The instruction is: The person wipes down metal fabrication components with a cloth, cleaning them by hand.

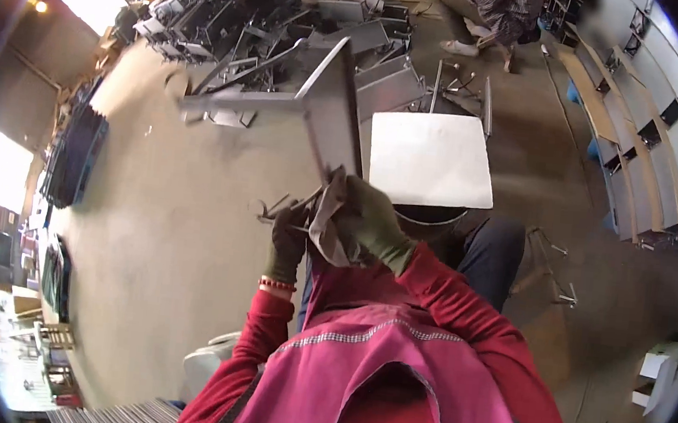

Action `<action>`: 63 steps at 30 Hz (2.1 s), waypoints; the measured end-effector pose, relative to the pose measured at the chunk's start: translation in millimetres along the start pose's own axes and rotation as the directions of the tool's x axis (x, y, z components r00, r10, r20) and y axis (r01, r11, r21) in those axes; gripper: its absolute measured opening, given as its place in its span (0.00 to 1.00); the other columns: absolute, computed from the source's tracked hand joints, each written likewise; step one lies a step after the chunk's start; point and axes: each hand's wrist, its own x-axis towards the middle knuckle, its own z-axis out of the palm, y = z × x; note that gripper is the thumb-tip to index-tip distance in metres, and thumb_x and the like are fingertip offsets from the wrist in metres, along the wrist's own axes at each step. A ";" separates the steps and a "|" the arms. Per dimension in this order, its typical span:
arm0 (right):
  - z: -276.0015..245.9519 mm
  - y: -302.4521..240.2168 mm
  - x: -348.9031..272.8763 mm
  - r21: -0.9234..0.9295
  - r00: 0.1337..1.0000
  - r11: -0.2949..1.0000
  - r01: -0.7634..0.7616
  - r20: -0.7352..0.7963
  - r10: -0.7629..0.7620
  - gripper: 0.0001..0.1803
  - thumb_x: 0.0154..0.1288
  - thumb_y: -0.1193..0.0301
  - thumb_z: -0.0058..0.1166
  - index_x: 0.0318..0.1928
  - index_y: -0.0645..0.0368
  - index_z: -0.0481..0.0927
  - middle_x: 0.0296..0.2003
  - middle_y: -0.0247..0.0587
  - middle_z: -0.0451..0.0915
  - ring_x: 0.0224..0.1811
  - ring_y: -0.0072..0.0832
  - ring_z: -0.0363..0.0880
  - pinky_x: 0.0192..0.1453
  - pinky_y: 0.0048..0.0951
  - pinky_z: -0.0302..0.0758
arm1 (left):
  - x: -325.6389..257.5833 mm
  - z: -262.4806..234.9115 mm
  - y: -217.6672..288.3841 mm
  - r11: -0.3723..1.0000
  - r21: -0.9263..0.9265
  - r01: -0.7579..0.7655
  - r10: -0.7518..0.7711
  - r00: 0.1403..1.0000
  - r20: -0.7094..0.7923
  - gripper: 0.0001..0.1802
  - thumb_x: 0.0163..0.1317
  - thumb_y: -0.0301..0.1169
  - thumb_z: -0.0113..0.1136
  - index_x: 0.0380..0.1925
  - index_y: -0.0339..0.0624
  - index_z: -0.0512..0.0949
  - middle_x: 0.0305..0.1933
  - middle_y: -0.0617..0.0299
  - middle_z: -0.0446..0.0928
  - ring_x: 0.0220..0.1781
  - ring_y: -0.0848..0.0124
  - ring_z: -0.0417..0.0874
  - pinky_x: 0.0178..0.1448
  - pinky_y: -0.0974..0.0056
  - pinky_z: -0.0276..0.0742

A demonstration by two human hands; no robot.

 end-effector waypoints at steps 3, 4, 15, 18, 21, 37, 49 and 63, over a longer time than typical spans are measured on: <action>-4.8 16.2 8.6 0.006 0.997 0.999 0.047 -0.068 -0.046 0.24 0.45 0.70 0.58 0.47 0.60 0.72 0.40 0.49 0.77 0.44 0.44 0.76 0.47 0.34 0.73 | 6.4 -4.9 1.6 0.864 -0.474 0.168 -0.151 0.986 0.074 0.20 0.62 0.24 0.50 0.54 0.35 0.65 0.55 0.51 0.71 0.57 0.65 0.72 0.60 0.63 0.69; -8.0 24.6 8.2 0.030 0.984 0.992 0.120 -0.133 -0.115 0.23 0.46 0.71 0.56 0.46 0.61 0.72 0.40 0.48 0.77 0.44 0.41 0.77 0.48 0.32 0.73 | 5.4 1.8 11.6 0.998 -0.056 0.009 -0.005 0.997 0.074 0.20 0.63 0.24 0.48 0.55 0.35 0.64 0.56 0.51 0.71 0.57 0.65 0.72 0.60 0.62 0.69; -49.8 66.4 13.0 0.247 0.935 0.969 -0.019 -0.338 0.105 0.18 0.55 0.71 0.55 0.46 0.64 0.72 0.35 0.38 0.77 0.39 0.27 0.74 0.46 0.26 0.72 | 48.0 39.3 28.6 0.924 -0.357 0.139 -0.166 0.985 -0.046 0.20 0.66 0.34 0.45 0.55 0.36 0.67 0.48 0.60 0.73 0.46 0.73 0.73 0.50 0.69 0.70; -63.3 69.7 22.9 0.269 0.914 0.959 -0.083 -0.363 0.181 0.20 0.57 0.70 0.54 0.50 0.64 0.70 0.36 0.38 0.77 0.39 0.24 0.72 0.46 0.24 0.72 | 61.5 54.0 34.3 0.848 -0.517 0.115 -0.198 0.974 -0.107 0.19 0.66 0.35 0.47 0.52 0.35 0.70 0.41 0.64 0.74 0.39 0.78 0.72 0.42 0.73 0.68; -76.7 106.8 38.0 0.283 0.890 0.953 -0.109 -0.398 0.220 0.21 0.58 0.66 0.54 0.49 0.64 0.71 0.38 0.42 0.77 0.40 0.26 0.73 0.47 0.25 0.71 | 79.4 69.2 22.9 0.996 -0.086 -0.015 -0.002 0.980 -0.201 0.17 0.63 0.30 0.49 0.51 0.35 0.70 0.40 0.64 0.73 0.40 0.76 0.71 0.40 0.74 0.67; -112.4 190.6 51.0 0.219 0.830 0.837 -0.500 -0.154 0.536 0.21 0.63 0.58 0.49 0.49 0.59 0.71 0.40 0.42 0.75 0.43 0.28 0.71 0.49 0.27 0.69 | 92.5 138.3 27.6 0.983 -0.018 0.182 -0.170 0.872 -0.459 0.24 0.51 0.29 0.66 0.46 0.34 0.69 0.39 0.64 0.69 0.40 0.73 0.68 0.47 0.70 0.66; -131.0 204.5 41.4 0.382 0.727 0.714 -0.587 -0.140 0.673 0.17 0.62 0.61 0.52 0.46 0.59 0.75 0.35 0.35 0.76 0.36 0.23 0.73 0.42 0.24 0.72 | 65.8 131.0 22.3 0.960 0.280 -0.003 -0.012 0.999 0.053 0.34 0.49 0.19 0.63 0.58 0.34 0.63 0.56 0.56 0.69 0.58 0.67 0.68 0.63 0.65 0.61; -140.6 218.0 44.2 0.475 0.719 0.662 -0.579 -0.086 0.690 0.21 0.64 0.57 0.48 0.44 0.64 0.75 0.35 0.38 0.78 0.35 0.26 0.76 0.39 0.24 0.72 | 111.8 88.5 31.7 0.939 0.331 0.091 -0.225 0.891 0.394 0.17 0.50 0.30 0.57 0.43 0.44 0.76 0.47 0.55 0.76 0.53 0.56 0.73 0.56 0.57 0.67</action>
